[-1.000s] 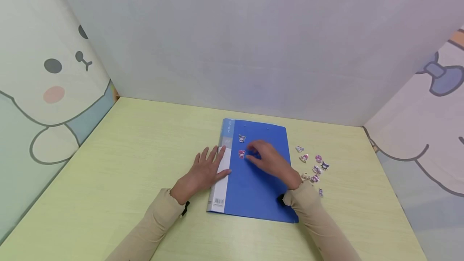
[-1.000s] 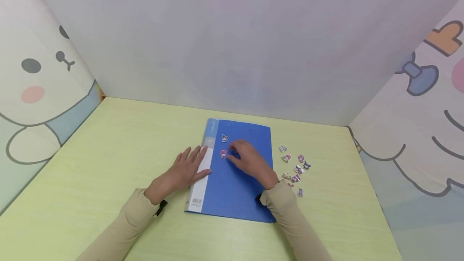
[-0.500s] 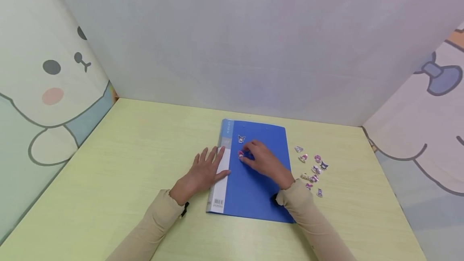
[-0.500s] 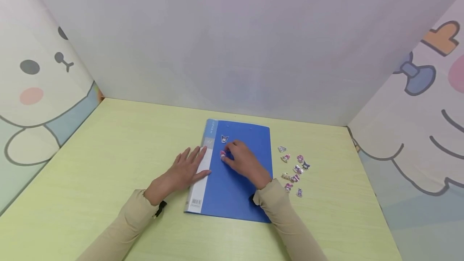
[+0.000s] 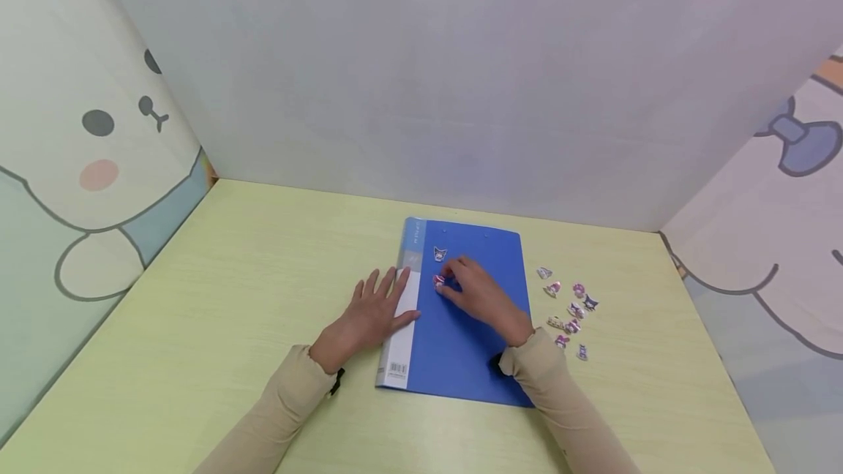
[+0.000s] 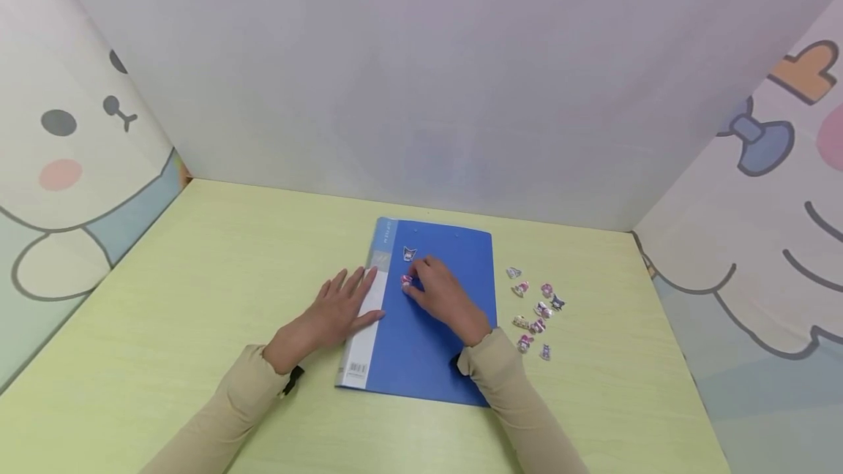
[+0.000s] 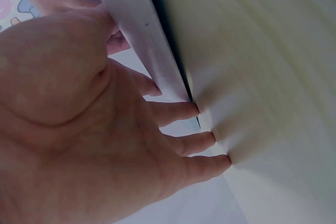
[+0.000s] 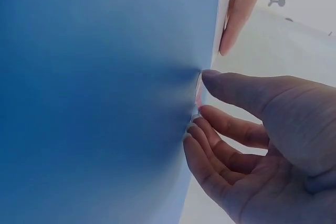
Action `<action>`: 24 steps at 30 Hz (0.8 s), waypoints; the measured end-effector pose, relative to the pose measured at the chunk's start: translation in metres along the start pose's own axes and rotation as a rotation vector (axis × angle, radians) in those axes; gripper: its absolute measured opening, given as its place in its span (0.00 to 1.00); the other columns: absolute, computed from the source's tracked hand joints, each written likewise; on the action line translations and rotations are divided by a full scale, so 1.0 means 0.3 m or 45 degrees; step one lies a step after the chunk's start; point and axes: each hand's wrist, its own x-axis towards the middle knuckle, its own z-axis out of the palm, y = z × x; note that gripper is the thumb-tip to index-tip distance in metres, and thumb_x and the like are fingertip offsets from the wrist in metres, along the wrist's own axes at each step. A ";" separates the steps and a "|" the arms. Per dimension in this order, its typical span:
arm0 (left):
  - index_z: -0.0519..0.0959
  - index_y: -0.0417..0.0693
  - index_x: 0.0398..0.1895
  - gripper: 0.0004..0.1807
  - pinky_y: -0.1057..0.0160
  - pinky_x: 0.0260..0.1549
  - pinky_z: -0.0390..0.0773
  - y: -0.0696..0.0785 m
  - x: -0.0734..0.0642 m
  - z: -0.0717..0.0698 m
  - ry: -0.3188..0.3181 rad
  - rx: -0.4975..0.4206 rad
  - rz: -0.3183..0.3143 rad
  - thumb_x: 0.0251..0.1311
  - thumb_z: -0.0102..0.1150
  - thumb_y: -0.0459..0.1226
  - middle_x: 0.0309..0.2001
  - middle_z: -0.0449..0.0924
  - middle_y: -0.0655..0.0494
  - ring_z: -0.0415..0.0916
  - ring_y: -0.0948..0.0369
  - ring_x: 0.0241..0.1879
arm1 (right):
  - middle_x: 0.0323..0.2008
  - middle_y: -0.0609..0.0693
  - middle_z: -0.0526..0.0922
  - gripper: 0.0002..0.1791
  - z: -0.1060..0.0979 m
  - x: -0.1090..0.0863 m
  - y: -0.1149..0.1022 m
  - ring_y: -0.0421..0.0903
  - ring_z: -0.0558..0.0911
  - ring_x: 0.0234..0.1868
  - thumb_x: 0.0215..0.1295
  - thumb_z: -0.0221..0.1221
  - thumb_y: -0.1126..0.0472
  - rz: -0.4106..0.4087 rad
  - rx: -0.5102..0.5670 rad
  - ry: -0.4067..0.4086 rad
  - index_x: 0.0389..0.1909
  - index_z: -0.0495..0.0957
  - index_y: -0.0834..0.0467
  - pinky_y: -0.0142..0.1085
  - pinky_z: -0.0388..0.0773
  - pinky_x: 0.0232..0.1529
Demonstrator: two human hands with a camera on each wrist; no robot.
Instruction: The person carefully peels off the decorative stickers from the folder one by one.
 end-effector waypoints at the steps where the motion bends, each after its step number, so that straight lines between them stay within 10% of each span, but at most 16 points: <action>1: 0.51 0.43 0.82 0.43 0.33 0.71 0.55 0.001 0.000 0.000 -0.003 -0.004 -0.001 0.76 0.49 0.57 0.79 0.53 0.37 0.49 0.34 0.77 | 0.41 0.55 0.79 0.12 0.001 -0.001 0.001 0.51 0.80 0.43 0.67 0.69 0.63 -0.009 0.008 0.006 0.45 0.79 0.64 0.46 0.82 0.47; 24: 0.51 0.44 0.83 0.43 0.33 0.71 0.53 -0.005 0.001 0.008 0.000 -0.037 -0.007 0.76 0.49 0.57 0.79 0.53 0.37 0.48 0.34 0.77 | 0.36 0.53 0.87 0.02 -0.005 0.017 0.007 0.44 0.83 0.34 0.69 0.64 0.71 -0.041 0.119 0.087 0.39 0.82 0.63 0.38 0.83 0.39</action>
